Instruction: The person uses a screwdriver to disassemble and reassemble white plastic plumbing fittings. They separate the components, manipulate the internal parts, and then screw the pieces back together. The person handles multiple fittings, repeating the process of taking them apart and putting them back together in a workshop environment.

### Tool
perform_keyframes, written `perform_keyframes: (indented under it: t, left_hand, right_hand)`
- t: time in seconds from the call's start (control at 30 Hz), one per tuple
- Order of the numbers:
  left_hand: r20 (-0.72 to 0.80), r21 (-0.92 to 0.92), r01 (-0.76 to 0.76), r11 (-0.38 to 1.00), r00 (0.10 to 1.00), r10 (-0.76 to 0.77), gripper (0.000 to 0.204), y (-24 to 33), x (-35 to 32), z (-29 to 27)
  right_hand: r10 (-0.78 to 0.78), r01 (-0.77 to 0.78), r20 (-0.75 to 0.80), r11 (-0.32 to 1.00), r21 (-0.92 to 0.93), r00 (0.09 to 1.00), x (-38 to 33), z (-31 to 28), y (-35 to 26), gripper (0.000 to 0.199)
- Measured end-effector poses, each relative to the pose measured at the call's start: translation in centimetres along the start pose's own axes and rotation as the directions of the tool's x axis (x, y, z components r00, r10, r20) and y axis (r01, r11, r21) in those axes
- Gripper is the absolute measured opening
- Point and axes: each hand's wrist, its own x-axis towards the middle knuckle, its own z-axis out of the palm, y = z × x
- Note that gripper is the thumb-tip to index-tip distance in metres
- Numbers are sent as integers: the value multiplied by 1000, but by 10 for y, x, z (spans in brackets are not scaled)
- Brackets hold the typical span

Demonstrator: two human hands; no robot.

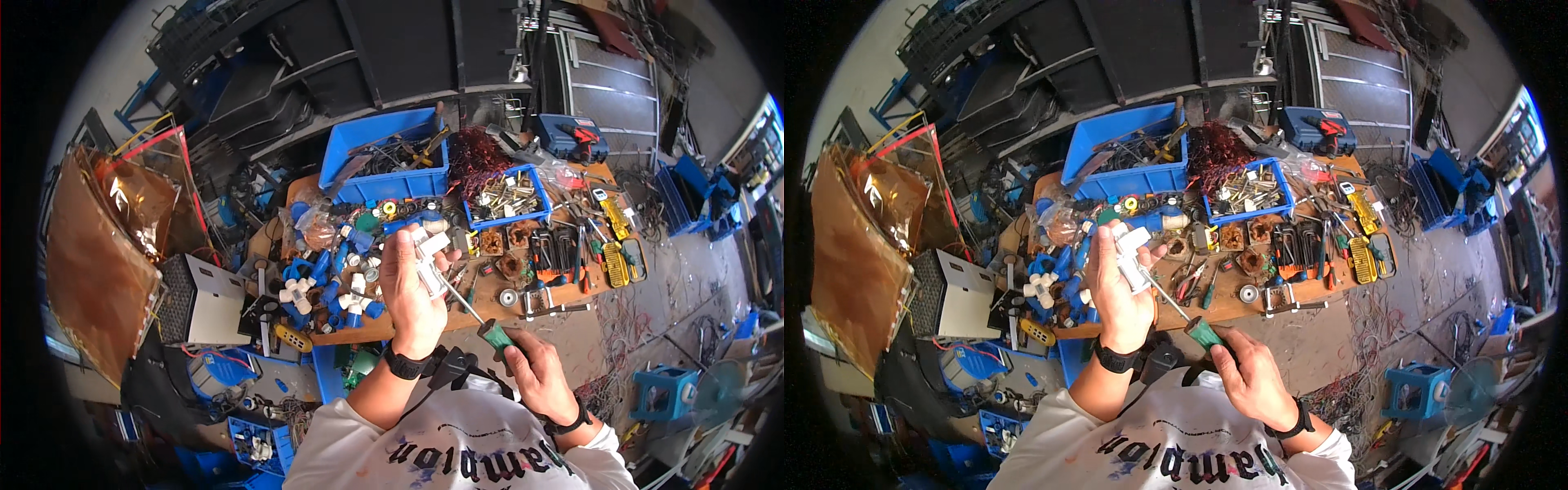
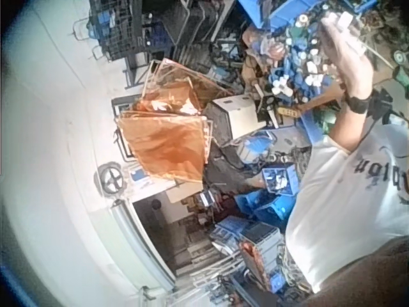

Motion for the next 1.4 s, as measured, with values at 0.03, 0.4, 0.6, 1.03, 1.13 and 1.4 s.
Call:
perform_keyframes:
  t: [0.03,0.4,0.6,1.03,1.13,1.4]
  left_hand:
    - [-6,-8,-1,1000,1000,1,24,2,2,-5]
    - [-52,-89,17,996,998,-21,24,40,41,-43]
    - [11,-153,66,986,998,-65,24,63,69,-70]
    - [19,-195,181,964,983,-180,23,95,102,-108]
    - [31,-190,188,964,982,-186,24,97,109,-113]
    - [59,-209,211,955,977,-203,23,100,119,-113]
  right_hand:
    - [45,-45,14,998,35,999,2,4,-2,30]
    - [-295,157,-217,856,-492,931,35,70,-33,41]
    - [129,-131,-36,989,-63,991,52,91,-45,36]
    - [-184,26,-293,882,-471,938,73,171,-87,38]
    - [-54,-4,-160,941,-338,986,78,168,-73,32]
    - [-134,-16,-276,878,-479,952,83,187,-88,35]
